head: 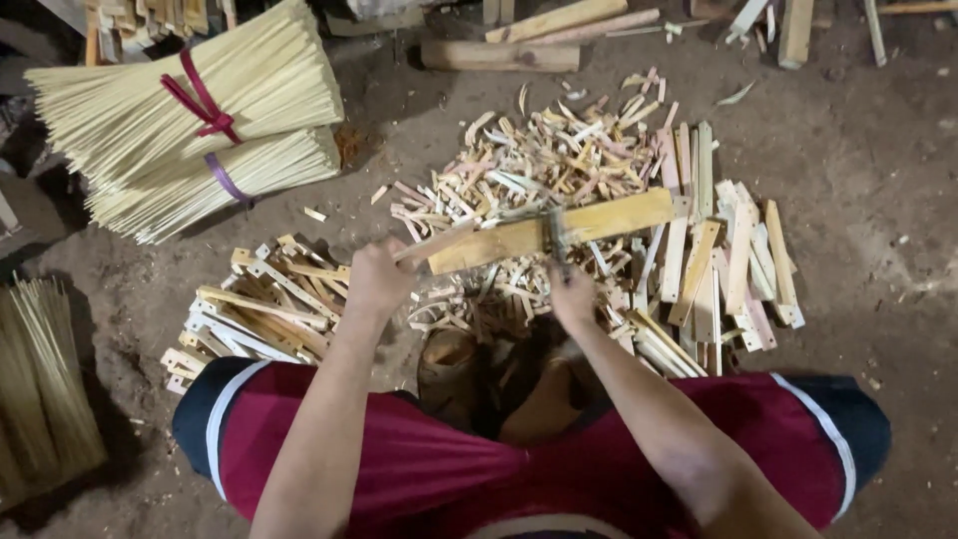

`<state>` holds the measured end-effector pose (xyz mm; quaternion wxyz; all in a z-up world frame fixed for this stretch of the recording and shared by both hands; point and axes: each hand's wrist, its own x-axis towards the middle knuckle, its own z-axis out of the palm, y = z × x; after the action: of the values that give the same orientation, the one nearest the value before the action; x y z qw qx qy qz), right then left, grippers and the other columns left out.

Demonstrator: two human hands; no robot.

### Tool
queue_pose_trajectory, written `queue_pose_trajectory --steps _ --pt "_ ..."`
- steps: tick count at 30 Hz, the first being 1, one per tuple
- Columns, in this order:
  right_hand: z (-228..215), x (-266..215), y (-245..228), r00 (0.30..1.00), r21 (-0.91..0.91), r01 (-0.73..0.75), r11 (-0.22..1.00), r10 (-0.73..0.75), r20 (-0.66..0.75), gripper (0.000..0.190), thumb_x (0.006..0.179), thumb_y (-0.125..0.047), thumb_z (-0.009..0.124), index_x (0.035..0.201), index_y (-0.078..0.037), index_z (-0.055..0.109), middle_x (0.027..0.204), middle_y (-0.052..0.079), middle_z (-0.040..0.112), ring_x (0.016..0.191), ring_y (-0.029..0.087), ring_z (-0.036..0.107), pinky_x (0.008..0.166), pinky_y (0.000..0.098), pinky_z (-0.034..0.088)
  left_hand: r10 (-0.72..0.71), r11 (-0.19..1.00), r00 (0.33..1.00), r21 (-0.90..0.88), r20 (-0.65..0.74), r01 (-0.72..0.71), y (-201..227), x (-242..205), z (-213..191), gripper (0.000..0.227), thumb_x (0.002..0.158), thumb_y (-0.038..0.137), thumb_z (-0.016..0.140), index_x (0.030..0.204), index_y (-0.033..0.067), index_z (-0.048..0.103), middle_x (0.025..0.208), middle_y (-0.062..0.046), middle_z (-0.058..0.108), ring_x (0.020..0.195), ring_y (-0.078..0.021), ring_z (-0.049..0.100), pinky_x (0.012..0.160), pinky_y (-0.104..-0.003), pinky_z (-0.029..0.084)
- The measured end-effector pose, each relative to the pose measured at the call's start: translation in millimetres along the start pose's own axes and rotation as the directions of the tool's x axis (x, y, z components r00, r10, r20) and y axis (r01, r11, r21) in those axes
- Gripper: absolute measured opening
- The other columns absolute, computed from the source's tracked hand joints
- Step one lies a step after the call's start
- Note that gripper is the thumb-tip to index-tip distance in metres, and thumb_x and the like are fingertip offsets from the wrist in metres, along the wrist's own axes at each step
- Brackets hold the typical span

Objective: The person sits on the floor and uses a knife to shave thin strips from a small piece of wood. They repeatedly scrape the wood, creating a pile of shavings, and occasionally adjust the wood's position.

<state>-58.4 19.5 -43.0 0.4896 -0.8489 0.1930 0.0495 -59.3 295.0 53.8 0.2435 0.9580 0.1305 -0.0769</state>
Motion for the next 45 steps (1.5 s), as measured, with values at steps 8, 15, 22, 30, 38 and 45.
queue_pose_trajectory --steps 8,15,22,30,38,45 --pt "-43 0 -66 0.988 0.155 0.068 0.986 -0.045 -0.146 0.023 0.092 -0.034 0.074 0.085 -0.014 0.065 0.065 0.001 0.060 0.066 0.016 0.063 0.062 0.0322 0.048 -0.007 0.936 0.985 -0.347 -0.172 -0.054 50 12 -10 0.031 0.079 0.035 0.081 0.100 0.0157 0.070 0.085 -0.017 0.071 0.091 -0.0402 0.071 0.074 -0.051 0.054" --pt "-20 -38 -93 0.975 0.017 0.206 0.978 -0.207 0.086 0.052 0.092 -0.058 0.068 0.076 -0.009 0.060 0.062 0.014 0.061 0.067 0.035 0.069 0.061 0.0443 0.048 0.022 0.786 0.978 -0.601 -0.209 -0.146 82 -3 -12 0.025 0.091 0.023 0.076 0.102 0.0013 0.069 0.097 -0.024 0.074 0.099 -0.0402 0.072 0.077 -0.052 0.058" --pt "11 -35 -67 0.966 -0.006 0.250 0.968 -0.249 0.074 0.038 0.093 -0.045 0.070 0.076 -0.014 0.057 0.056 0.010 0.059 0.058 0.029 0.064 0.056 0.0396 0.047 0.163 0.805 0.950 -0.521 -0.265 -0.283 65 3 29 0.023 0.096 0.019 0.071 0.099 -0.0018 0.064 0.089 -0.027 0.072 0.092 -0.0454 0.071 0.069 -0.052 0.058" --pt "-23 -63 -117 0.973 0.118 0.227 0.967 -0.231 0.020 0.036 0.093 -0.038 0.072 0.074 -0.010 0.060 0.056 0.011 0.055 0.055 0.026 0.058 0.051 0.0392 0.045 0.182 0.883 0.974 -0.413 -0.137 -0.223 46 17 56 0.028 0.098 0.020 0.062 0.117 0.0011 0.058 0.101 -0.030 0.069 0.101 -0.0517 0.066 0.086 -0.061 0.054" --pt "25 -24 -36 0.962 -0.025 0.270 0.963 -0.268 0.056 0.034 0.090 -0.038 0.068 0.079 -0.006 0.063 0.063 0.019 0.064 0.066 0.039 0.068 0.056 0.0492 0.049 0.204 0.877 0.960 -0.400 -0.190 -0.265 68 -1 37 0.036 0.095 0.021 0.067 0.122 -0.0006 0.059 0.097 -0.029 0.071 0.096 -0.0508 0.069 0.081 -0.058 0.056" --pt "-25 -67 -116 0.977 0.123 0.190 0.974 -0.200 0.076 0.042 0.093 -0.041 0.072 0.080 -0.001 0.066 0.063 0.019 0.064 0.061 0.031 0.067 0.056 0.0466 0.048 0.192 0.900 0.969 -0.366 -0.153 -0.236 36 20 65 0.030 0.098 0.015 0.056 0.124 0.0012 0.058 0.098 -0.029 0.070 0.097 -0.0514 0.068 0.088 -0.059 0.053"
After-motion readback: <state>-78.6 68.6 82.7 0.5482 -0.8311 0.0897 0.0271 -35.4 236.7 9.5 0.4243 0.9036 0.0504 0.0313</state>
